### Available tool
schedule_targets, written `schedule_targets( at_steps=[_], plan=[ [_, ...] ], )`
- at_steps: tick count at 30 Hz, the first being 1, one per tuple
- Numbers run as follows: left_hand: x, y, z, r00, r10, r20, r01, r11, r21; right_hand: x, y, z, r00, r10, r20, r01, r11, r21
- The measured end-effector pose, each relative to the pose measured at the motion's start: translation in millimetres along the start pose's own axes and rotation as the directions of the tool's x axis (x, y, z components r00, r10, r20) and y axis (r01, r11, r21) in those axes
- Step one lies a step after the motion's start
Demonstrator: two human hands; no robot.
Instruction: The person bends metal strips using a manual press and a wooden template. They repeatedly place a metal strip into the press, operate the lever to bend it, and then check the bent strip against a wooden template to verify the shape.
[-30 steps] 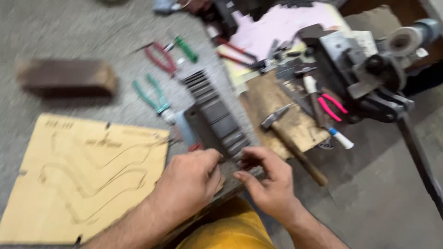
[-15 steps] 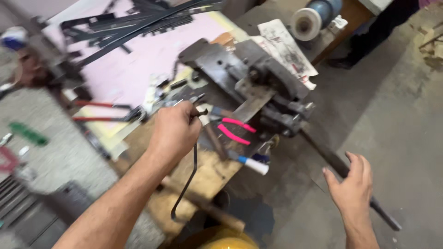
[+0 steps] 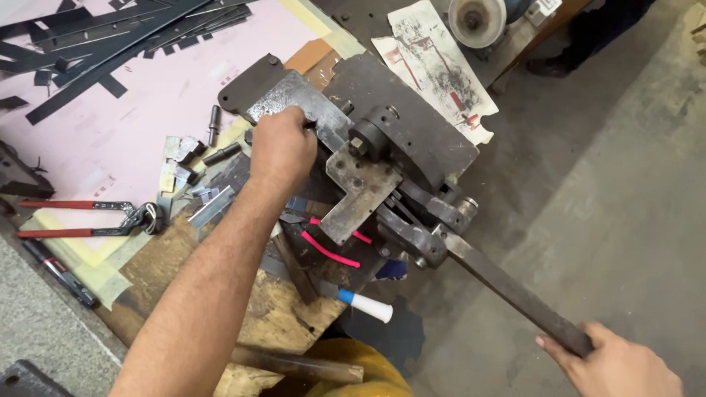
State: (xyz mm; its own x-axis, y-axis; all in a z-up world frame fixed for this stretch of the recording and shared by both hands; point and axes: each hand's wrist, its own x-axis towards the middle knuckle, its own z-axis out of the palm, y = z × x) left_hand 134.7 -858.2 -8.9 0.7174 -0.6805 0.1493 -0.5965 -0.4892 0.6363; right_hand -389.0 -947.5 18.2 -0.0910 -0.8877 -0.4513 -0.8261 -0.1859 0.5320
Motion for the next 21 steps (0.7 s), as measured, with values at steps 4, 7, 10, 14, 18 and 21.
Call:
schedule_targets(
  at_steps=[4, 7, 10, 14, 18, 21],
  plan=[
    [2, -6, 11, 1.000, -0.021, -0.003, 0.021, 0.999, 0.025, 21, -4, 8, 0.995, -0.081, 0.061, 0.080, 0.997, 0.018],
    [1, -12, 16, 1.000, -0.022, -0.006, 0.022, 1.000, -0.006, 29, -24, 17, 0.978, -0.119, 0.173, 0.089, 0.981, 0.174],
    [-2, -17, 18, 1.000, -0.010, 0.021, 0.011, 1.000, -0.017, 22, -31, 19, 0.978, -0.110, 0.176, 0.062, 0.965, 0.254],
    [6, -19, 8, 0.996, 0.084, 0.004, -0.084, 0.995, -0.048, 22, -31, 2, 0.968, -0.176, 0.177, 0.145, 0.974, 0.177],
    [0, -21, 9, 0.992, 0.119, 0.045, -0.115, 0.991, -0.072, 12, -26, 7, 0.986, -0.074, 0.148, 0.029, 0.958, 0.285],
    [10, -22, 4, 0.988, 0.156, 0.021, -0.155, 0.987, -0.040, 23, -37, 0, 0.969, -0.159, 0.188, 0.118, 0.970, 0.213]
  ],
)
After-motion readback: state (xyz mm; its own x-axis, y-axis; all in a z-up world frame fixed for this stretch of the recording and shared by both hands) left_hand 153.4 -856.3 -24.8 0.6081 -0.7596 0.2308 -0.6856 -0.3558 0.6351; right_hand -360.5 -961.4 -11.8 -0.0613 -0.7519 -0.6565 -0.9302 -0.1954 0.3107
